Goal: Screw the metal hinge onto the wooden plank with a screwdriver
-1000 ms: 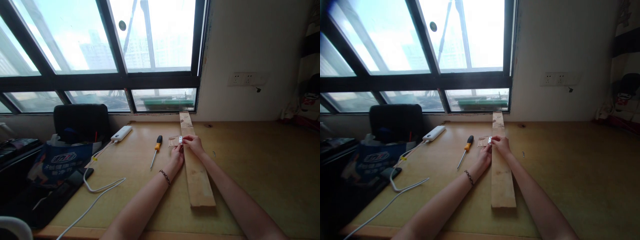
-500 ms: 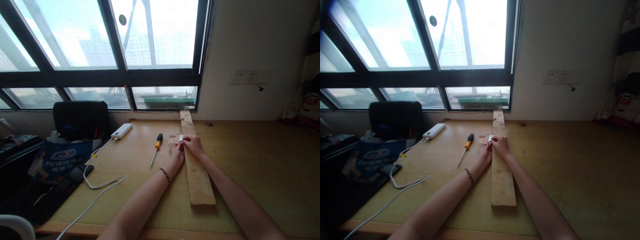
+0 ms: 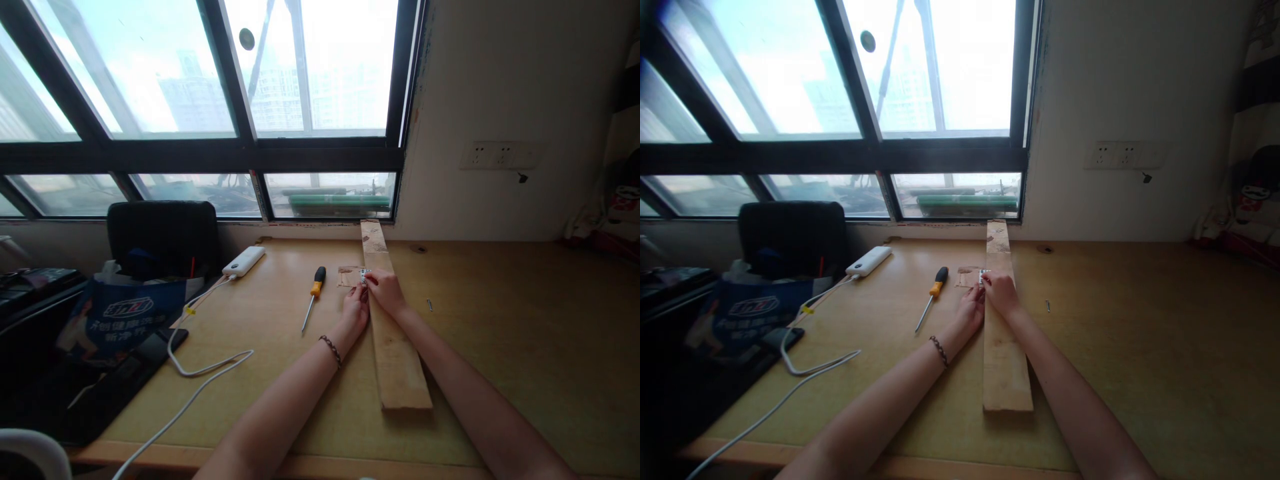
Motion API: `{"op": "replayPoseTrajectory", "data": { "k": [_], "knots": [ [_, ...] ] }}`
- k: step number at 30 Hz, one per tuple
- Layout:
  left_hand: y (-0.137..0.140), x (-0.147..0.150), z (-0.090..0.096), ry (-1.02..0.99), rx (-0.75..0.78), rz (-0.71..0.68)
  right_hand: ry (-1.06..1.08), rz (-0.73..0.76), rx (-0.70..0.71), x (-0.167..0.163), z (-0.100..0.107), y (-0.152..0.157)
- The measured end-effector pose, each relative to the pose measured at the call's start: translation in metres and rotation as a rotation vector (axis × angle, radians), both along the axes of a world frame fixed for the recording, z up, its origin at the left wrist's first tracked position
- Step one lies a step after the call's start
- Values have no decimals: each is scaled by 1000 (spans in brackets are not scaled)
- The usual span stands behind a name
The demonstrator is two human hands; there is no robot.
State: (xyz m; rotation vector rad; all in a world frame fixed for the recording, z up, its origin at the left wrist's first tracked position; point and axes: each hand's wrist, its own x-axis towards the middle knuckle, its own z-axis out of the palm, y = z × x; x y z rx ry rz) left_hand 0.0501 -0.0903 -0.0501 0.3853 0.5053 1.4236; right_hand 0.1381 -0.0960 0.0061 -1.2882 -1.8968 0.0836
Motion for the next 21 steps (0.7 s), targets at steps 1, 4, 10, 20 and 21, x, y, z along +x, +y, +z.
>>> {"op": "replayPoseTrajectory", "data": {
  "k": [1, 4, 10, 20, 21],
  "knots": [
    [0, 0, 0, 4, 0, 1, -17, 1, -1, 0, 0, 0],
    [0, 1, -1, -1, 2, 6, -53, -3, -13, -1, 0, 0],
    [1, 1, -2, -7, -7, 16, -92, -44, -6, -1, -2, 5],
    [-2, 1, 3, -14, 2, 3, -49, 71, 2, -2, -4, 9],
    [-2, 1, 3, -18, 6, 4, -55, 71, -3, -2, -4, 9]
  ]
}}
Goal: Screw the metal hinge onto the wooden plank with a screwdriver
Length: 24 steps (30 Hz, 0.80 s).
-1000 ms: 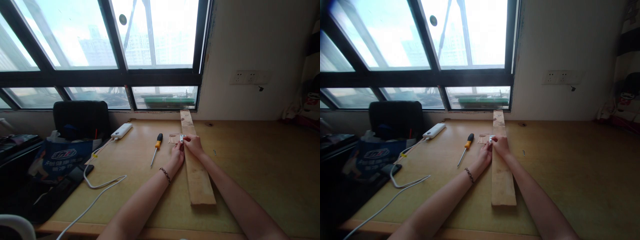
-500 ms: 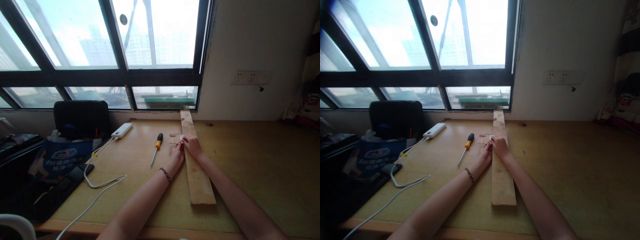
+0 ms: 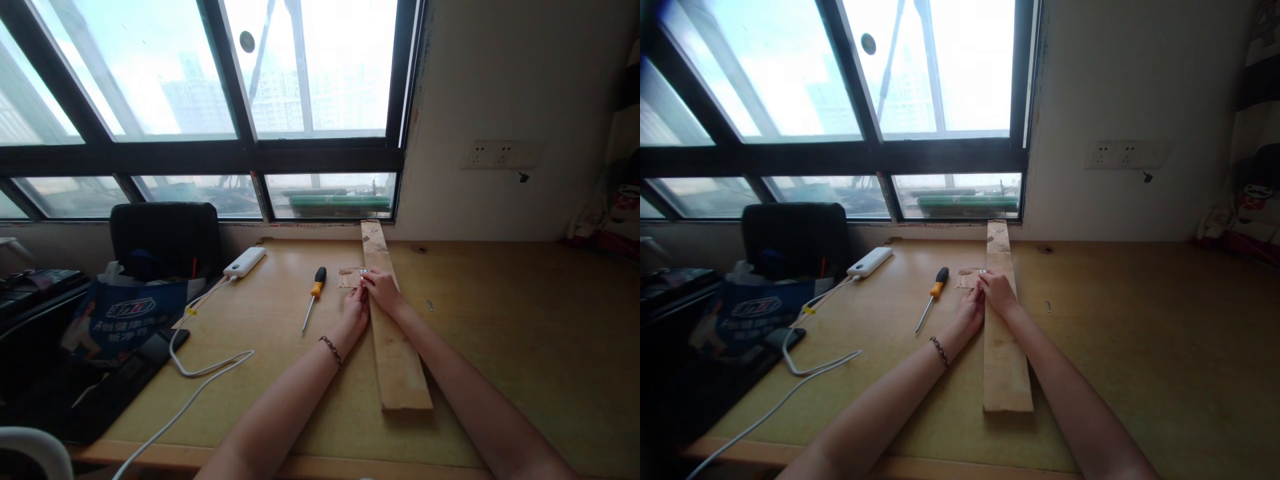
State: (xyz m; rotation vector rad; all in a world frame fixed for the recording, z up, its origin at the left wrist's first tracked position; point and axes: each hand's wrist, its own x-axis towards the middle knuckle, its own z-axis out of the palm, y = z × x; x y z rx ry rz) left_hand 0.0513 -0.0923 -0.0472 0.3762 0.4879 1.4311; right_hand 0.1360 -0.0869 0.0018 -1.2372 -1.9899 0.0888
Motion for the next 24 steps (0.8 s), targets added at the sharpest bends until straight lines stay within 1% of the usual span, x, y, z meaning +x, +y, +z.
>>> {"op": "replayPoseTrajectory", "data": {
  "k": [4, 6, 8, 11, 13, 14, 17, 18, 20, 22, 24],
  "knots": [
    [0, 0, 0, -11, 18, -7, 5, -2, -25, -3, 1, -2],
    [-1, 0, 1, -17, 32, -13, 72, -14, -7, -4, 5, -4],
    [-2, 0, 1, -16, 36, -10, 181, -62, 28, 0, 8, -7],
    [-3, -1, 1, -2, 14, -17, 302, -210, 84, 29, 9, -11],
    [-3, -1, 0, 11, -14, -17, 251, -331, 76, 61, 2, -13],
    [-3, -1, 0, 15, -26, -14, 183, -401, 31, 79, -4, -14],
    [-2, -1, 0, 10, -47, -5, 18, -614, -186, 127, -26, -17],
    [-2, -1, 0, 5, -45, -10, -9, -633, -256, 137, -33, -18],
    [-2, -1, 0, -2, -38, -18, -22, -619, -345, 148, -43, -19],
    [-2, -1, 0, -7, -31, -20, -30, -591, -383, 149, -48, -19],
    [-1, -1, -1, -8, -26, -19, -66, -585, -381, 144, -47, -19]
  ]
}}
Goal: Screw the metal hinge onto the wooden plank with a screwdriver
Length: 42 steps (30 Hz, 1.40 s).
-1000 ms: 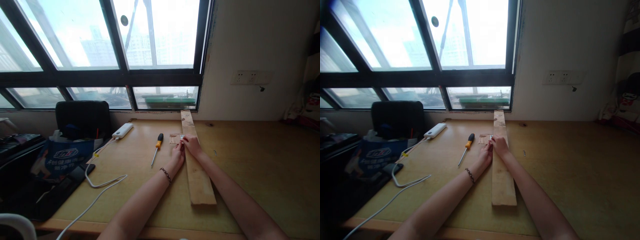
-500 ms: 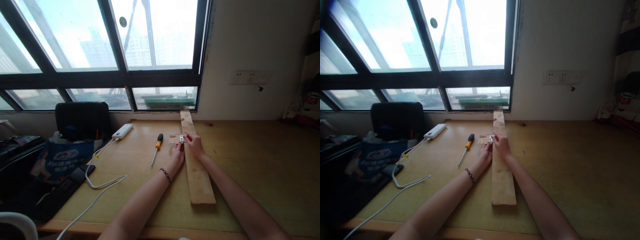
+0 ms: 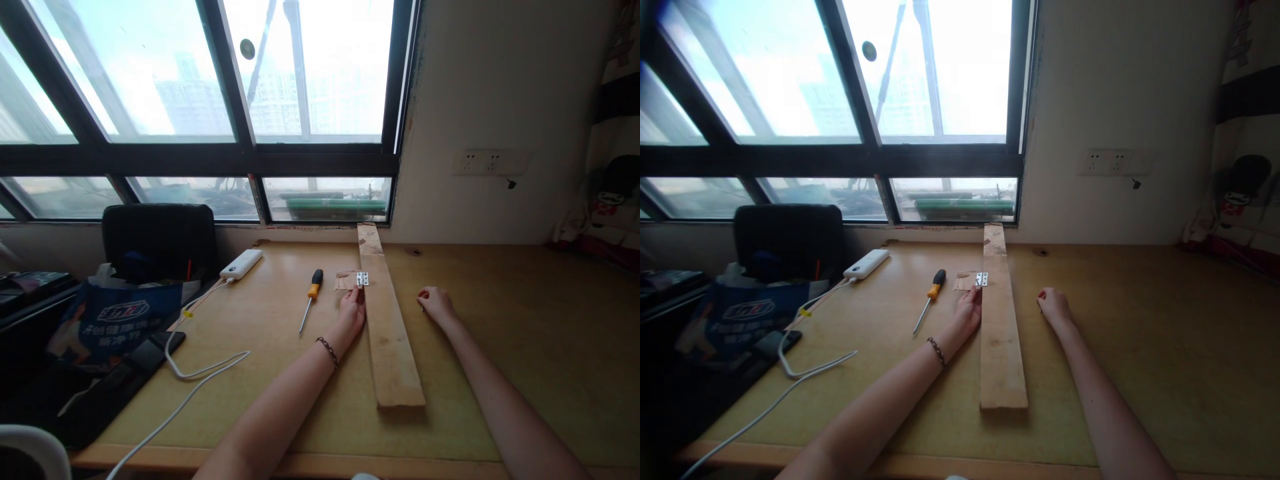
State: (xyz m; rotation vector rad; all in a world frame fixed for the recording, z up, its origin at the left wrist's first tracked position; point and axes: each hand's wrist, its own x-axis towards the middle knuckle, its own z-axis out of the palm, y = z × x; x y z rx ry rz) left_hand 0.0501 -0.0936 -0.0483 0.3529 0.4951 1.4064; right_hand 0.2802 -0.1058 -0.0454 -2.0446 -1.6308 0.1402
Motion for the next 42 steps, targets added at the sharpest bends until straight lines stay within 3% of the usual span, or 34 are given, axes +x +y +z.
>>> {"op": "replayPoseTrajectory", "data": {
  "k": [6, 14, 17, 22, 27, 33, 42],
  "knots": [
    [2, 0, -3, -19, 19, -10, -149, -13, -20, -10, 11, -4],
    [1, 1, -2, -32, -20, 5, -124, -53, -53, -17, 18, -8],
    [1, 0, -1, -59, -26, 10, 18, -17, 49, -20, 18, -8],
    [1, -1, 0, -73, -51, 21, 441, 13, 290, -36, 28, -9],
    [-4, 1, 4, -58, 7, 4, 701, 258, 411, -82, 51, -1],
    [-7, 1, 8, 15, 24, 22, 566, 372, 513, -128, 55, 24],
    [-3, 2, 7, -17, -2, 50, 412, 450, 567, -138, 46, 24]
  ]
}}
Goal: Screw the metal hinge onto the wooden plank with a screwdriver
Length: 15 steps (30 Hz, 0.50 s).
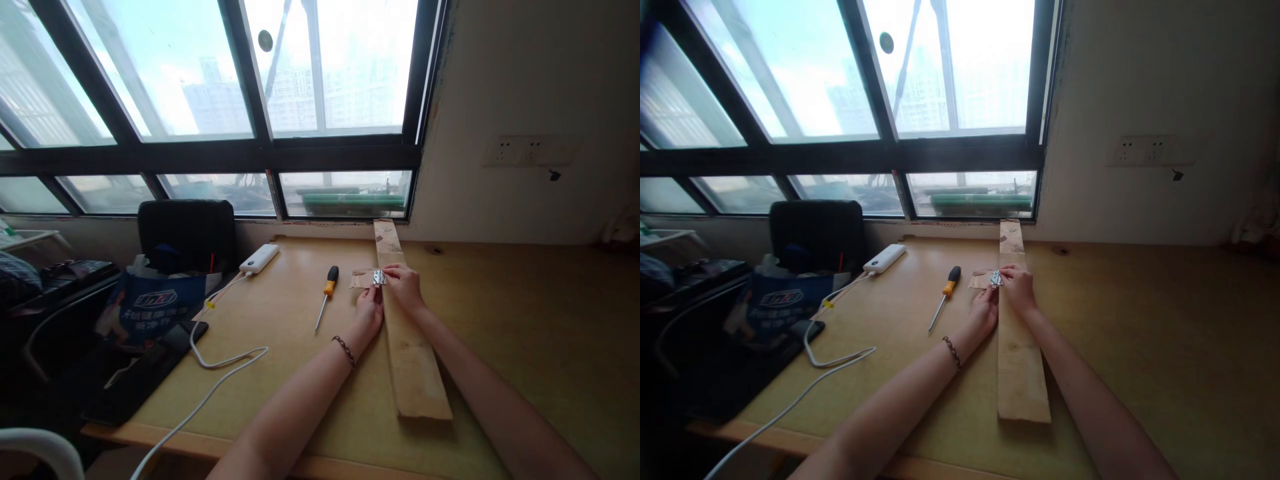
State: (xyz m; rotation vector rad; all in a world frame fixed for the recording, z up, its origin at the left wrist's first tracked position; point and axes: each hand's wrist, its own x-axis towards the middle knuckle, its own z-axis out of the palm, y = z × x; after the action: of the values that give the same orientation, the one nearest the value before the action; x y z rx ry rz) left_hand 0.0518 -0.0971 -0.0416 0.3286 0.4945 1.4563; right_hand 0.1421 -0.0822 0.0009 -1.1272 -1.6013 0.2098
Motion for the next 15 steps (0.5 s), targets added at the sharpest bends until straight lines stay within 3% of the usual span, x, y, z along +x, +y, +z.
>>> {"op": "replayPoseTrajectory", "data": {
  "k": [4, 11, 15],
  "knots": [
    [0, 0, 0, 17, 3, 4, -115, 41, 0, -2, 2, -2],
    [1, 0, -3, 5, 43, -11, -180, -74, -87, -1, 1, -2],
    [0, 0, -2, -1, 74, -6, -220, -40, -104, -1, 0, 1]
  ]
}}
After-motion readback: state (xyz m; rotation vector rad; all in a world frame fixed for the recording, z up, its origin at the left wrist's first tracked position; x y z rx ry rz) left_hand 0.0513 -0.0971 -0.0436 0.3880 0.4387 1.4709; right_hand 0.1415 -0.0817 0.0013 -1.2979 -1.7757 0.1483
